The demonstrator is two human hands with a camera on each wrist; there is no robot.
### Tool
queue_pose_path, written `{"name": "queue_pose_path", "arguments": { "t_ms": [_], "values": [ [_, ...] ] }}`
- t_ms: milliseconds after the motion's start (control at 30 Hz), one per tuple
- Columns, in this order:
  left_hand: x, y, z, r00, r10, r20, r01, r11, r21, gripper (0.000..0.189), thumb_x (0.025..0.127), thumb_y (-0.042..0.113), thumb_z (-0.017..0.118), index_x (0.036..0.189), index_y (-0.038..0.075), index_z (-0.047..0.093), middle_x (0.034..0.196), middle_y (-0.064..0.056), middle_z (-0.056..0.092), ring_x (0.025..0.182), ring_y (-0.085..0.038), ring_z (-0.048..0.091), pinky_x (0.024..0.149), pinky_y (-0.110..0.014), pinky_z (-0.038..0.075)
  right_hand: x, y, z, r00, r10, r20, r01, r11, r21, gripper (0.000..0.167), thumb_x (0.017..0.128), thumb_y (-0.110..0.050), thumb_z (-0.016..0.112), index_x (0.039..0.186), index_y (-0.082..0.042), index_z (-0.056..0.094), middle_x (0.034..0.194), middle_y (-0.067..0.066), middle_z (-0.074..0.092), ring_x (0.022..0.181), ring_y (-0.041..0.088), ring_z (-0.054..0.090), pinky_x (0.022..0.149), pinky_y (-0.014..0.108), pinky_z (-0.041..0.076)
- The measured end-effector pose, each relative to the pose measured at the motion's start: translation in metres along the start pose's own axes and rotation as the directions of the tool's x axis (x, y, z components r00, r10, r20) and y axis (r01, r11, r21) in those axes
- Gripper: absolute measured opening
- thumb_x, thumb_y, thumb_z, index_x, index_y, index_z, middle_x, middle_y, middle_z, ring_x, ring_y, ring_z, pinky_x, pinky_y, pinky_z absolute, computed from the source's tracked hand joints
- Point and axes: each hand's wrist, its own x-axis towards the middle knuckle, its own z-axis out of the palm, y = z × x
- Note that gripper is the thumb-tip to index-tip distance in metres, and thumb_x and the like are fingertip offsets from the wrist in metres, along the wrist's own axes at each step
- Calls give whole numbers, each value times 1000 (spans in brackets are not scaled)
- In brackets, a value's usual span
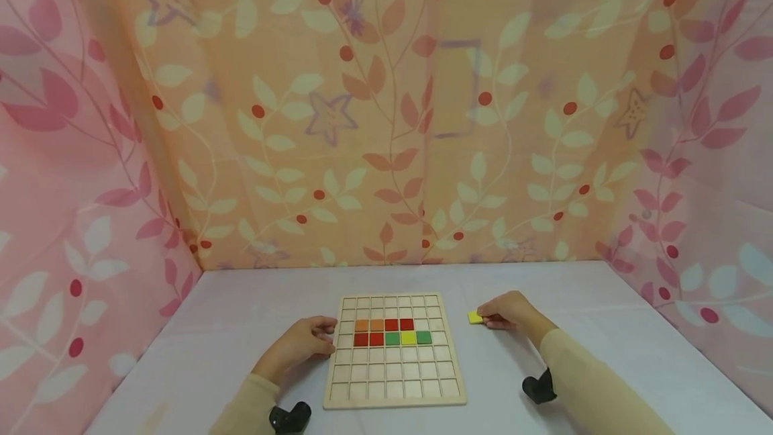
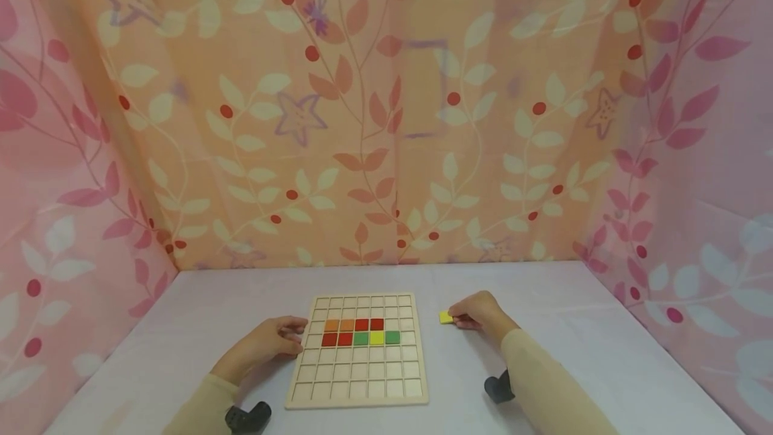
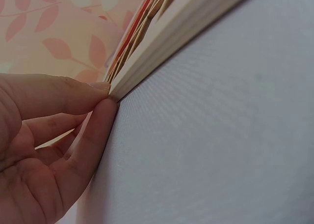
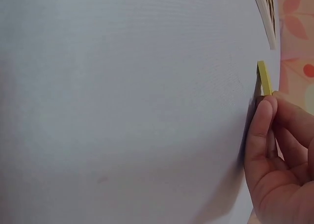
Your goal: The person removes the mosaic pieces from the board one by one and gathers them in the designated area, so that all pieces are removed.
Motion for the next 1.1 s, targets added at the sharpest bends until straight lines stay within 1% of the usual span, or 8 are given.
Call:
{"name": "queue_pose_path", "arguments": {
  "t_ms": [233, 433, 533, 667, 767, 867, 1033, 1100],
  "values": [
    [0, -1, 1, 1000, -12, -6, 12, 1000, -5, 54, 74, -12, 74, 125, -6, 61, 109, -13, 62, 83, -17, 57, 71, -30, 57, 0, -2, 0, 1000, -6, -29, 5, 998, -60, 22, 82, 4, 73, 99, 16, 68, 61, 2, 65, 52, 6, 61, 55, 19, 56],
    [0, -1, 1, 1000, -12, -6, 12, 1000, 1, 54, 74, -12, 74, 126, -7, 60, 110, -15, 63, 84, -17, 58, 72, -31, 58, 3, 0, 2, 998, 12, -54, -16, 996, -82, 20, 81, 3, 75, 97, 13, 69, 61, 2, 64, 51, 6, 60, 55, 19, 55],
    [0, -3, 2, 1000, -7, 3, 7, 1000, -10, 55, 74, -12, 74, 126, -8, 60, 111, -15, 62, 85, -17, 59, 72, -31, 59, 3, 1, 1, 998, 18, -57, -23, 997, -71, 18, 82, 3, 74, 96, 13, 69, 60, 1, 64, 51, 6, 60, 55, 19, 55],
    [-1, -5, 3, 1000, 1, 25, 0, 1000, -23, 55, 74, -13, 73, 127, -10, 58, 110, -16, 61, 85, -17, 59, 72, -30, 59, 0, 3, 0, 999, 29, -34, -30, 999, -15, 14, 83, 4, 73, 93, 13, 69, 58, 1, 65, 52, 6, 62, 55, 19, 56],
    [-1, -6, 3, 999, 3, 33, -2, 999, -32, 56, 74, -13, 73, 128, -10, 58, 110, -16, 61, 86, -17, 59, 72, -31, 59, -2, 3, -3, 999, 44, -28, -43, 999, 16, 14, 84, 3, 73, 94, 12, 69, 60, 1, 66, 54, 7, 63, 57, 20, 57],
    [-2, -5, 1, 999, 10, 33, -8, 999, -32, 57, 74, -12, 73, 128, -10, 57, 112, -16, 61, 88, -17, 59, 73, -31, 58, -2, 0, -5, 998, 54, -35, -54, 998, 14, 18, 85, 0, 73, 98, 11, 69, 63, 1, 67, 56, 7, 64, 59, 20, 57],
    [-1, -2, -2, 999, 19, 29, -18, 999, -27, 56, 75, -12, 72, 129, -9, 57, 114, -17, 61, 89, -18, 60, 73, -30, 58, -5, -7, -6, 999, 42, -26, -42, 999, -4, 26, 86, -5, 74, 106, 11, 69, 66, 0, 68, 58, 6, 63, 60, 20, 57],
    [0, 0, -2, 1000, 7, 18, -6, 1000, -27, 55, 75, -13, 72, 128, -9, 58, 113, -17, 62, 86, -18, 60, 72, -30, 58, -7, -10, -5, 999, 28, -21, -28, 1000, -3, 26, 87, -7, 73, 106, 11, 69, 67, 0, 68, 58, 7, 63, 60, 20, 57]
  ]
}}
